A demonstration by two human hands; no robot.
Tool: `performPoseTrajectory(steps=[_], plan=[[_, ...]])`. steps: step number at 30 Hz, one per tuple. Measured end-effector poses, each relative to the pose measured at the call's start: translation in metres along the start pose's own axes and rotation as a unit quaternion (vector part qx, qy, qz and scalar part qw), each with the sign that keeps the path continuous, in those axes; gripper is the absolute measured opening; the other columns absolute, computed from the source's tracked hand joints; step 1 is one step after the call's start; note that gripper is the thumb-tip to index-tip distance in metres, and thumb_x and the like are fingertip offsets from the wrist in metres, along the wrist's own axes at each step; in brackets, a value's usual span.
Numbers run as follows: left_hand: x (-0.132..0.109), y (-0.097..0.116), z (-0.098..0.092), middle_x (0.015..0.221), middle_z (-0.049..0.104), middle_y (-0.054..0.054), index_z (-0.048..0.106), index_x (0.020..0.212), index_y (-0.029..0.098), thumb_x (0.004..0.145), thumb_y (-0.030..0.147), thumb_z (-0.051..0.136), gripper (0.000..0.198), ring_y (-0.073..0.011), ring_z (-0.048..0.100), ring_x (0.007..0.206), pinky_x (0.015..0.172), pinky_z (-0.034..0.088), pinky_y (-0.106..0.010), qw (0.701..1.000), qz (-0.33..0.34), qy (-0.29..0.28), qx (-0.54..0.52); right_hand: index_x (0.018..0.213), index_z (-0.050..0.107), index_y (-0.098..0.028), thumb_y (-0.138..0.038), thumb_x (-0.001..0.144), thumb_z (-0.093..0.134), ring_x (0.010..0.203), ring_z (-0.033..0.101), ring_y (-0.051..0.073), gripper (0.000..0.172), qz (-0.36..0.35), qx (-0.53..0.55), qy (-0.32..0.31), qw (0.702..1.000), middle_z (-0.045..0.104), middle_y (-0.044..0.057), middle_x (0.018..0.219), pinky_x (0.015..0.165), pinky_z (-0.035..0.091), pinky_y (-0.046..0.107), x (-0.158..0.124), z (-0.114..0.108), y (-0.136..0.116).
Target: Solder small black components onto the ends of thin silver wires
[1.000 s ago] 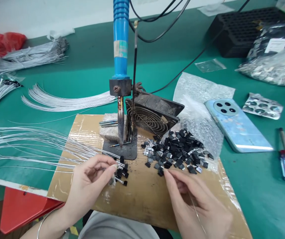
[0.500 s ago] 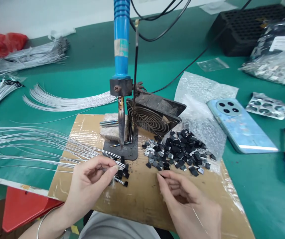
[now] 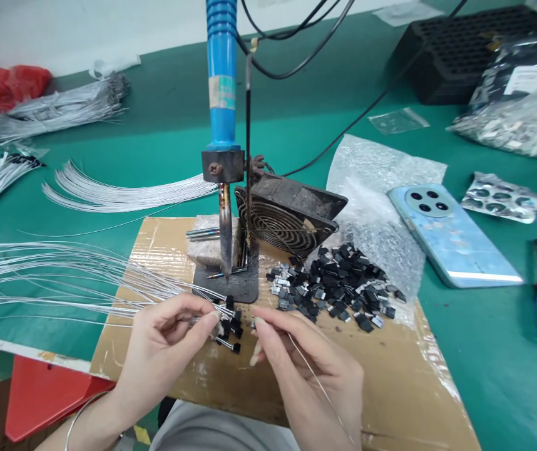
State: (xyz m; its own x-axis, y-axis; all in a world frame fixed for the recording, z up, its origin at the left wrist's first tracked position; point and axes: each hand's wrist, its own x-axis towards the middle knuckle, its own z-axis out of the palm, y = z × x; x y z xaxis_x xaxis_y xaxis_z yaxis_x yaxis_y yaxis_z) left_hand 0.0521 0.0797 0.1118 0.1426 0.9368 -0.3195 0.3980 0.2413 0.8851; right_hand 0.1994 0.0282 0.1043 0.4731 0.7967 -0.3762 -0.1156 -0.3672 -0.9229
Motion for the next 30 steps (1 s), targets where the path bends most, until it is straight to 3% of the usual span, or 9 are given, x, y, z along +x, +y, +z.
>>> performPoseTrajectory(steps=[3, 7, 10, 13, 17, 21, 25, 30], plan=[[0.000, 0.003, -0.001, 0.058, 0.056, 0.001, 0.070, 0.076, 0.016, 0.085, 0.025, 0.065, 0.014, -0.0082, 0.026, 0.048, 0.044, 0.018, -0.024, 1.000, -0.021, -0.008, -0.001, 0.092, 0.080, -0.024, -0.039, 0.082, 0.076, 0.064, 0.055, 0.009, 0.019, 0.020, 0.031, -0.041, 0.998, 0.061, 0.001, 0.068, 0.059, 0.048, 0.017, 0.001, 0.005, -0.001], [0.000, 0.009, -0.002, 0.081, 0.072, -0.007, 0.068, 0.077, 0.016, 0.083, 0.025, 0.065, 0.012, -0.0130, 0.054, 0.061, 0.052, 0.038, -0.025, 0.997, -0.040, -0.036, -0.050, 0.091, 0.080, -0.022, -0.040, 0.081, 0.077, 0.059, 0.053, 0.008, 0.021, 0.055, 0.063, -0.059, 0.995, 0.062, 0.003, 0.071, 0.055, 0.047, 0.017, 0.004, 0.008, 0.002], [0.000, 0.011, -0.003, 0.082, 0.073, -0.007, 0.067, 0.076, 0.016, 0.084, 0.024, 0.065, 0.011, -0.0166, 0.063, 0.072, 0.061, 0.046, -0.027, 0.995, -0.039, -0.054, -0.072, 0.092, 0.080, -0.021, -0.038, 0.083, 0.077, 0.054, 0.055, 0.007, 0.020, 0.030, 0.052, -0.107, 0.992, 0.064, 0.003, 0.074, 0.051, 0.049, 0.017, 0.007, 0.006, 0.007], [0.001, 0.011, -0.003, 0.082, 0.074, -0.006, 0.067, 0.076, 0.016, 0.084, 0.020, 0.065, 0.009, -0.0164, 0.065, 0.076, 0.067, 0.050, -0.026, 0.994, -0.024, -0.059, -0.091, 0.092, 0.081, -0.021, -0.038, 0.083, 0.076, 0.052, 0.055, 0.007, 0.020, 0.025, 0.041, -0.125, 0.991, 0.065, 0.003, 0.077, 0.050, 0.050, 0.017, 0.008, 0.006, 0.007], [0.002, 0.010, -0.001, 0.080, 0.073, -0.006, 0.067, 0.075, 0.016, 0.085, 0.017, 0.065, 0.010, -0.0154, 0.066, 0.076, 0.069, 0.051, -0.025, 0.993, -0.016, -0.060, -0.104, 0.091, 0.081, -0.021, -0.041, 0.081, 0.077, 0.053, 0.054, 0.006, 0.023, 0.070, 0.061, -0.077, 0.993, 0.064, 0.003, 0.076, 0.052, 0.050, 0.016, 0.005, 0.008, 0.004], [0.004, 0.011, 0.000, 0.082, 0.073, -0.005, 0.067, 0.077, 0.016, 0.085, 0.016, 0.064, 0.009, -0.0145, 0.066, 0.077, 0.071, 0.052, -0.024, 0.992, -0.014, -0.060, -0.113, 0.092, 0.082, -0.019, -0.040, 0.080, 0.078, 0.052, 0.055, 0.007, 0.024, 0.061, 0.068, -0.112, 0.990, 0.065, 0.004, 0.074, 0.050, 0.051, 0.017, 0.006, 0.008, 0.004], [0.004, 0.013, 0.000, 0.082, 0.073, -0.005, 0.067, 0.077, 0.015, 0.086, 0.016, 0.064, 0.009, -0.0138, 0.066, 0.078, 0.070, 0.051, -0.023, 0.991, -0.016, -0.066, -0.113, 0.092, 0.081, -0.021, -0.041, 0.079, 0.080, 0.055, 0.055, 0.008, 0.024, 0.093, 0.091, -0.086, 0.988, 0.067, 0.004, 0.076, 0.051, 0.050, 0.018, 0.005, 0.009, 0.004], [0.004, 0.013, -0.001, 0.083, 0.073, -0.006, 0.067, 0.077, 0.014, 0.086, 0.015, 0.065, 0.010, -0.0136, 0.066, 0.078, 0.070, 0.051, -0.022, 0.990, -0.015, -0.071, -0.118, 0.097, 0.081, -0.019, -0.040, 0.084, 0.076, 0.055, 0.057, 0.009, 0.025, 0.078, 0.075, -0.125, 0.986, 0.067, 0.005, 0.075, 0.052, 0.052, 0.019, 0.009, 0.004, 0.011]])
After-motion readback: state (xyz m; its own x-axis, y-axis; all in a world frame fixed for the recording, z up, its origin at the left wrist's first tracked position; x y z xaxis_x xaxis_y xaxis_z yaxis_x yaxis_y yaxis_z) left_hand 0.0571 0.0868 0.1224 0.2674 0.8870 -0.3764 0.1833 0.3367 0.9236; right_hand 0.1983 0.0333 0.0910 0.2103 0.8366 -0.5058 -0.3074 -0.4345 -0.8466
